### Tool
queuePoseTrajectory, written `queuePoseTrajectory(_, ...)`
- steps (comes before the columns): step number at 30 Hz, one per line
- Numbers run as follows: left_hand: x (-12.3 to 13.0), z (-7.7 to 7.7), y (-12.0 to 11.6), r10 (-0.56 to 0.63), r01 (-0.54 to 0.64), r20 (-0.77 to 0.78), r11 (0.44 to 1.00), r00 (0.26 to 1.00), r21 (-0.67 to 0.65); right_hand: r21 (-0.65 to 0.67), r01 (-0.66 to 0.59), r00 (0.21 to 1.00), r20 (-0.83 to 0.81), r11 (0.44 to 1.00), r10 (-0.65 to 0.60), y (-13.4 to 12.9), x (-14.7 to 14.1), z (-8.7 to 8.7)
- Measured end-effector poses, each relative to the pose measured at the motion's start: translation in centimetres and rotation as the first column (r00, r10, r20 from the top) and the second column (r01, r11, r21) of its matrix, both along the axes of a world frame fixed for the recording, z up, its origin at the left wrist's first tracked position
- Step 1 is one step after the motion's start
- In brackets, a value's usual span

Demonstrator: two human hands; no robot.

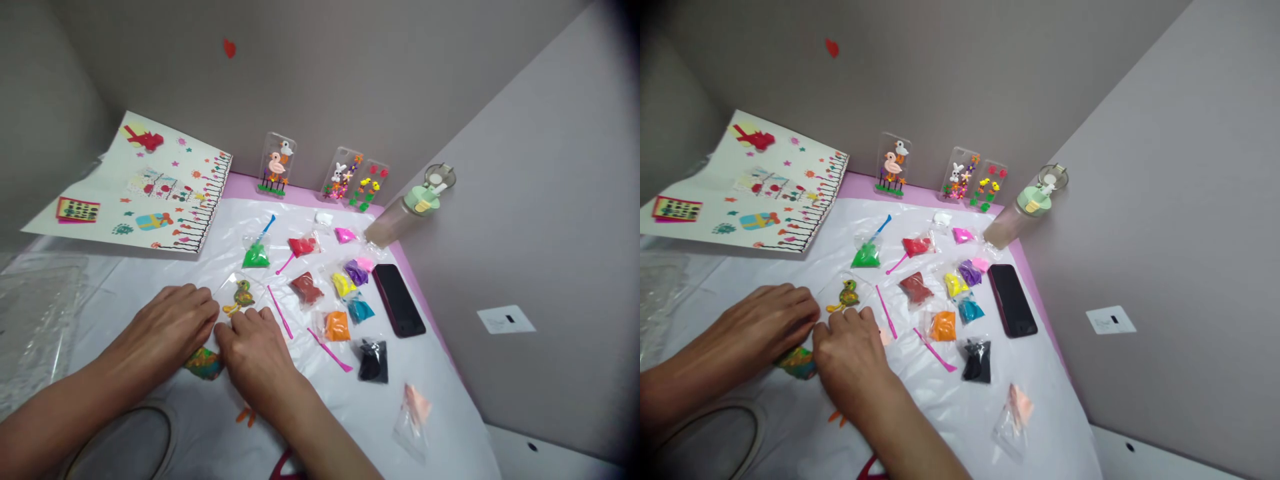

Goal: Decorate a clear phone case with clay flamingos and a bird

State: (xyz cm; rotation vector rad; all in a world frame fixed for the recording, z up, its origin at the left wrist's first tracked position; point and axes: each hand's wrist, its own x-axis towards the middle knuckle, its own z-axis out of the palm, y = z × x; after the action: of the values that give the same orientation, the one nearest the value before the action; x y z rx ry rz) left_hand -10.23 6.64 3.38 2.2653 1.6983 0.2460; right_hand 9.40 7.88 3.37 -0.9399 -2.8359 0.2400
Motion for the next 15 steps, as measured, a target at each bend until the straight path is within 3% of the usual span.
queuePoseTrajectory(5, -0.2, -0.5, 0.2, 0.054, -0.048, 0.074, 0.996, 0.996, -0.076, -0.008, 0.003, 1.000, -0.007, 1.000, -0.003, -0.1, 0.0, -0.1)
queuePoseTrajectory(15, -1.6, 0.2, 0.9, 0.091, -0.050, 0.189, 0.976, 0.978, -0.212, 0.001, -0.003, 1.000, -0.002, 1.000, 0.003, 0.0, 0.0, -0.2)
